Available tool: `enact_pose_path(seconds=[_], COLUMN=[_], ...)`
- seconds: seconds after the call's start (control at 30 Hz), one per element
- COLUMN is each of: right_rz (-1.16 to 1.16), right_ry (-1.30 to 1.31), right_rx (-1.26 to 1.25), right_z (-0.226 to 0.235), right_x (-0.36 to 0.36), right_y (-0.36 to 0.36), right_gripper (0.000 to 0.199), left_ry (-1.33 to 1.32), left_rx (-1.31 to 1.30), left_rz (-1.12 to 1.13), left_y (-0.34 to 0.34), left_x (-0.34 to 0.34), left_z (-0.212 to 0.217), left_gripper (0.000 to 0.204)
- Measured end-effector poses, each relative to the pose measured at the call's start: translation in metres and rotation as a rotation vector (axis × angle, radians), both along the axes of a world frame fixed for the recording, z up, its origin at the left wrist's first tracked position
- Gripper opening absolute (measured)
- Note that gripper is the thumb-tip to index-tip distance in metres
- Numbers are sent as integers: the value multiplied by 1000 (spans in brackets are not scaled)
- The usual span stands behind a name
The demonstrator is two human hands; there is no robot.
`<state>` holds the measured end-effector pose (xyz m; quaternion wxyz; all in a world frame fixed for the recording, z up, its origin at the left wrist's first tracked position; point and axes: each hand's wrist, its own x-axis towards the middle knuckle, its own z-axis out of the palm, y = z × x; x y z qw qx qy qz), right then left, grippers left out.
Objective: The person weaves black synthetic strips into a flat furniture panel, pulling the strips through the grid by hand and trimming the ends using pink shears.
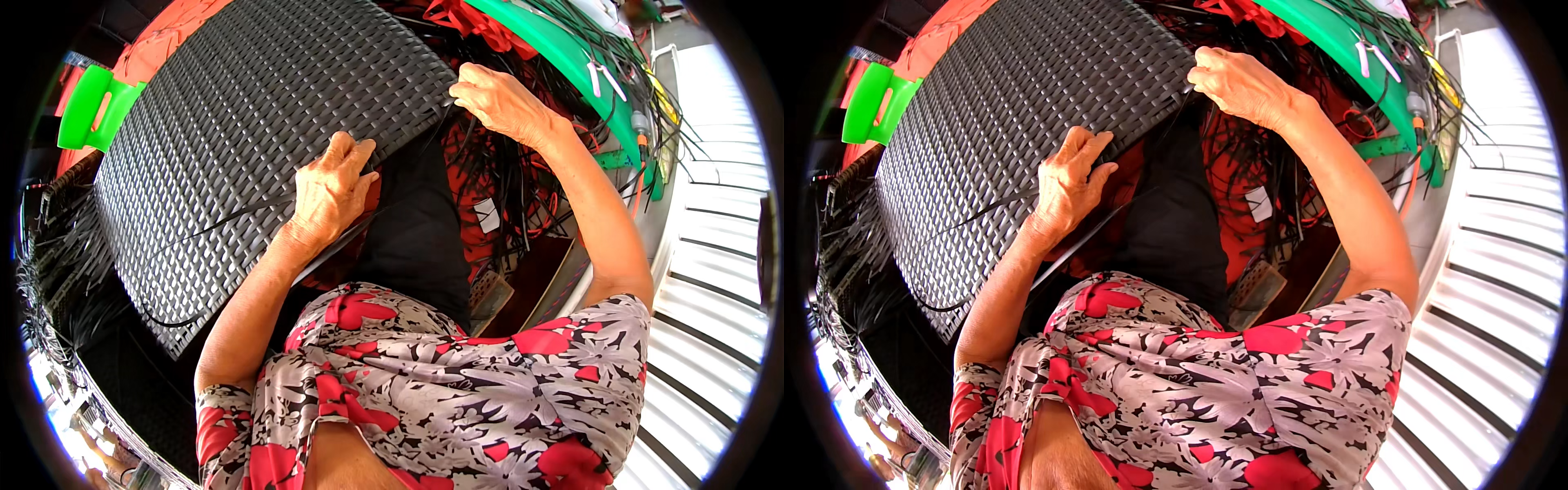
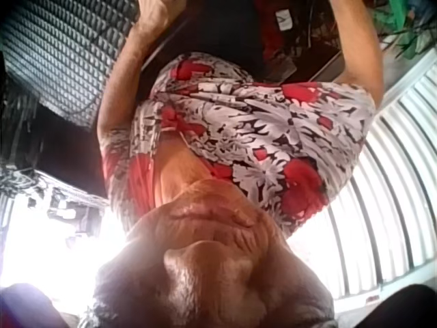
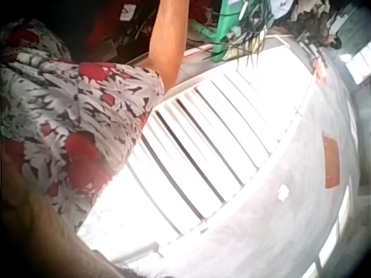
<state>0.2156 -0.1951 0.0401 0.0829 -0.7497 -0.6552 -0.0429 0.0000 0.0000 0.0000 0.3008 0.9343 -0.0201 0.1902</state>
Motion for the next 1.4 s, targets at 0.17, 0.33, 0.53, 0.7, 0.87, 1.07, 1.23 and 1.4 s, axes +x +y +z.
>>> enact_pose_path(seconds=[0.17,0.33,0.53,0.7,0.87,1.07,1.23,1.4], right_rz=[-175,-319,-378,-205,-274,-551,-724,-459], right_ry=[166,428,567,-68,-214,1278,1152,738], right_rx=[115,-101,-94,48,186,518,929,704], right_z=[5,11,7,3,-22,7,6,8], right_x=[-18,-4,5,-6,-10,-16,-19,-107], right_y=[-2,0,13,22,15,-8,-43,25], right_gripper=[14,21,16,11,13,28,21,11], left_ry=[-14,-28,-37,-46,-48,-102,-44,-58], left_rx=[-58,-28,-61,-86,-101,-154,-521,-949], left_rz=[7,19,22,17,18,25,-26,341], left_y=[-2,0,1,1,2,5,9,30], left_x=[-3,-3,-1,0,-1,-3,-7,-37], left_z=[-3,-6,-5,-6,-5,-9,1,65], left_gripper=[38,39,39,37,37,24,14,64])
